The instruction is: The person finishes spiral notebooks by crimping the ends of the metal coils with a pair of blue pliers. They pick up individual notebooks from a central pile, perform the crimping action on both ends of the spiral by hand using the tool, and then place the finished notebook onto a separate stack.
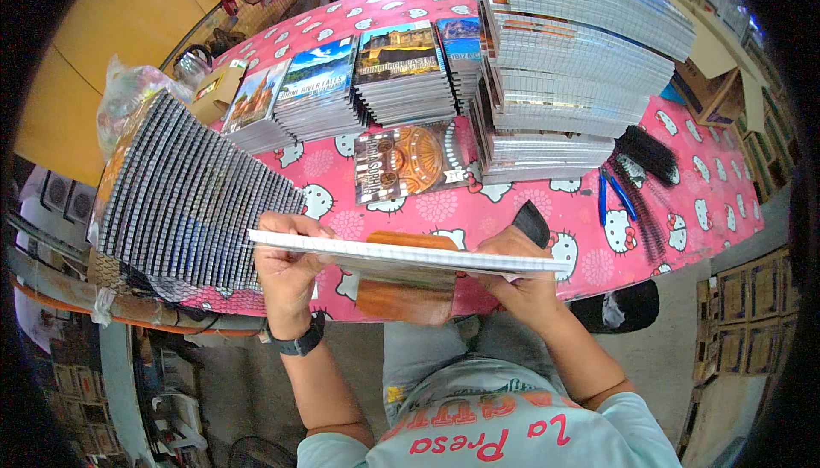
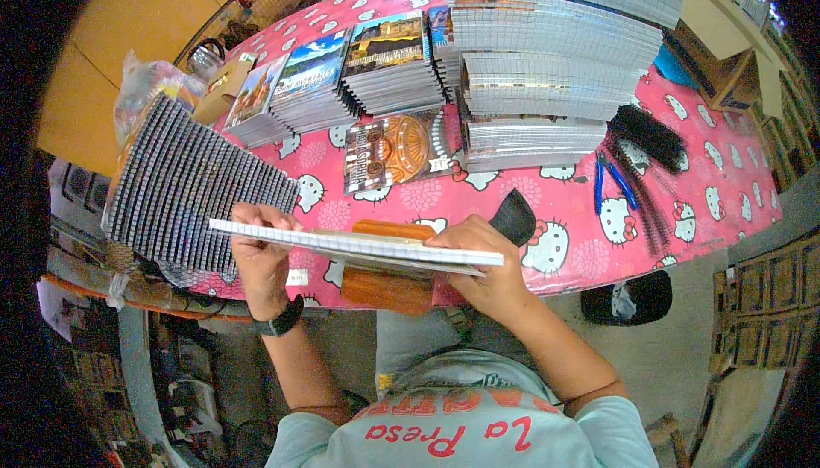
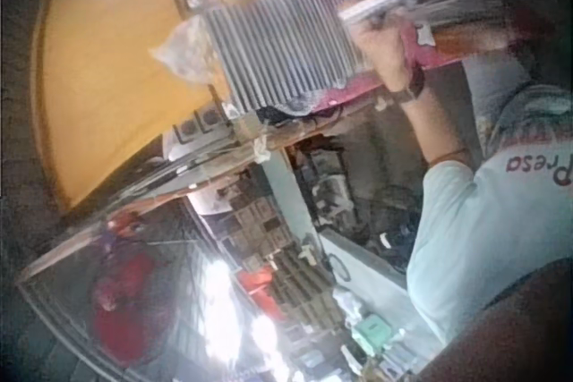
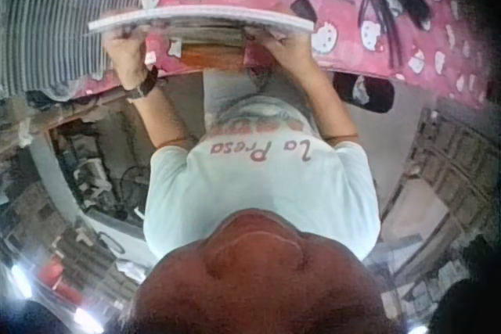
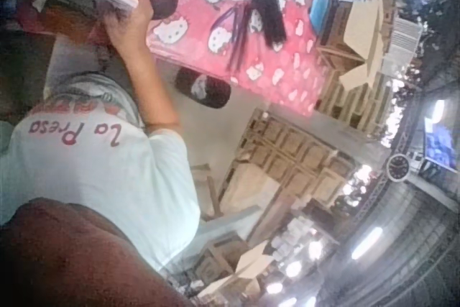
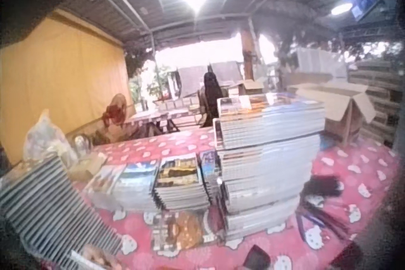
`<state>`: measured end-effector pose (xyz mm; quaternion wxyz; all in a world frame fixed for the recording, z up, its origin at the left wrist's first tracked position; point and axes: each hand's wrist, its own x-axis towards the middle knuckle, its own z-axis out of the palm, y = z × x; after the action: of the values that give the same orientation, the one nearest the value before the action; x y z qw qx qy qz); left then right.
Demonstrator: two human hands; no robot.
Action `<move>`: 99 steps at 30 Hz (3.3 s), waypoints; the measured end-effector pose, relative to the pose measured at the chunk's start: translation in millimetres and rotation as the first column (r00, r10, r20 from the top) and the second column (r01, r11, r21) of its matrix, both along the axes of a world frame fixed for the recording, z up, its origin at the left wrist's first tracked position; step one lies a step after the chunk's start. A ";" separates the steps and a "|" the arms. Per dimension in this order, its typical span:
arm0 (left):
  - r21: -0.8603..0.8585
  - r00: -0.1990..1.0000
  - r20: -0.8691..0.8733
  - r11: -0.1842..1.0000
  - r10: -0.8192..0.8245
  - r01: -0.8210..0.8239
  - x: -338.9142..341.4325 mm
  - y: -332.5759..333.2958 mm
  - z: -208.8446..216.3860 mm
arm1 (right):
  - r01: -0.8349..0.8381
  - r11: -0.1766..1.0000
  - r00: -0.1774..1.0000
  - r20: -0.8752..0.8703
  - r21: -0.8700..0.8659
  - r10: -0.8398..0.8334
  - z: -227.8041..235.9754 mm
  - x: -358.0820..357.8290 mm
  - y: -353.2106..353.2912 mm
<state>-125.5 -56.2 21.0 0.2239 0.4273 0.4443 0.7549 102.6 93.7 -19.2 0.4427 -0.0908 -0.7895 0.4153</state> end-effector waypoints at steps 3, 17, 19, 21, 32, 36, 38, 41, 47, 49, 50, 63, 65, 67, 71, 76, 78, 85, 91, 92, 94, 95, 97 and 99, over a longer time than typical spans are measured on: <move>0.044 0.999 0.034 0.999 -0.025 0.024 -6.1 -2.9 -10.9 | -0.010 1.000 0.999 0.043 -0.003 0.010 -0.4 2.9 -3.5; -0.157 0.990 -0.052 0.978 0.128 -0.135 -15.2 -25.6 -7.9 | -0.197 0.970 0.936 0.322 0.144 0.143 26.9 -5.1 8.2; -0.265 0.990 -0.058 0.955 0.126 -0.136 -16.7 -21.5 -15.3 | -0.194 0.980 0.865 0.480 0.048 0.148 18.4 -2.5 15.7; -0.399 0.996 -0.026 0.912 0.087 -0.091 -23.0 -10.8 -30.3 | -0.183 0.983 0.893 0.419 0.013 0.161 3.8 0.9 20.9; -0.173 0.962 0.025 0.949 0.271 -0.263 21.2 21.2 -45.1 | 0.703 0.334 0.304 0.158 0.628 -0.939 -64.4 148.3 191.8; -0.175 0.922 0.125 0.923 0.367 -0.343 19.7 23.5 -49.6 | 0.736 0.425 0.211 0.418 0.527 -0.884 -77.0 168.2 211.2; -0.163 0.918 0.144 0.924 0.368 -0.345 17.0 19.6 -45.8 | 0.764 0.523 0.295 0.517 0.378 -0.804 -72.9 168.6 227.7; -0.071 0.910 0.049 0.910 0.411 -0.408 2.6 10.6 -48.2 | 0.768 0.571 0.386 0.501 0.289 -0.774 -74.5 166.7 235.9; -0.268 0.953 0.107 0.931 0.284 -0.247 2.8 7.4 -39.6 | 0.687 0.602 0.305 0.590 0.406 -0.747 -50.9 172.3 232.2; -0.233 0.882 -0.039 0.854 0.469 -0.465 8.5 8.2 -39.1 | 0.629 0.668 0.421 0.547 0.398 -0.723 -52.6 162.8 219.1; -0.190 0.778 -0.162 0.754 0.607 -0.629 14.7 15.6 -39.6 | 0.603 0.657 0.423 0.517 0.451 -0.744 -55.9 165.7 214.4; -0.121 0.371 -0.915 0.770 0.158 -0.626 118.7 60.0 -35.8 | 0.695 0.622 0.511 0.362 0.360 -0.780 -22.0 181.5 230.2; -0.060 0.340 -0.919 0.783 0.199 -0.620 120.4 62.9 -35.9 | 0.698 0.588 0.496 0.317 0.407 -0.808 1.1 185.1 218.1; -0.021 0.319 -0.921 0.792 0.222 -0.610 119.5 64.0 -34.6 | 0.737 0.398 0.463 0.021 0.546 -0.886 28.3 172.0 189.6; -0.100 0.352 -0.918 0.754 0.182 -0.649 113.9 55.9 -27.3 | 0.593 0.742 0.733 0.172 0.313 -0.658 81.8 105.9 85.4; -0.180 0.616 -0.776 0.886 0.139 -0.427 99.4 47.8 -8.1 | -0.113 0.994 0.908 0.406 0.007 0.101 56.2 42.5 25.7; -0.180 0.628 -0.775 0.925 0.077 -0.335 87.7 40.7 -9.6 | -0.133 0.986 0.931 0.328 -0.097 0.158 41.1 33.4 20.4; -0.096 0.536 -0.834 0.923 0.129 -0.372 85.9 34.4 -8.8 | -0.064 0.992 0.943 0.319 -0.106 0.095 43.9 27.7 21.8; -0.068 0.572 -0.805 0.934 0.157 -0.352 86.1 31.8 -11.9 | -0.117 0.982 0.833 0.524 -0.148 0.178 56.5 30.2 19.2; -0.070 0.581 -0.799 0.935 0.156 -0.347 86.8 31.8 -11.8 | -0.121 0.984 0.855 0.491 -0.129 0.169 54.2 30.5 19.5; -0.074 0.597 -0.788 0.937 0.154 -0.340 88.1 32.2 -11.8 | -0.129 0.988 0.894 0.421 -0.089 0.155 46.7 30.4 21.4; -0.080 0.600 -0.785 0.937 0.151 -0.341 88.0 32.2 -11.9 | -0.124 0.991 0.907 0.397 -0.060 0.137 44.7 28.8 21.4; -0.092 0.609 -0.780 0.936 0.144 -0.339 88.3 32.5 -12.8 | -0.108 0.994 0.932 0.347 0.000 0.101 42.0 25.9 20.6; -0.095 0.605 -0.783 0.933 0.144 -0.346 87.8 31.0 -12.6 | -0.152 0.988 0.928 0.339 -0.030 0.153 43.3 24.6 19.6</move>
<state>-37.8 -25.2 8.4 -0.0422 0.6103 0.6381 0.4676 127.2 113.2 24.1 0.2658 -0.1003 -0.8582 0.4276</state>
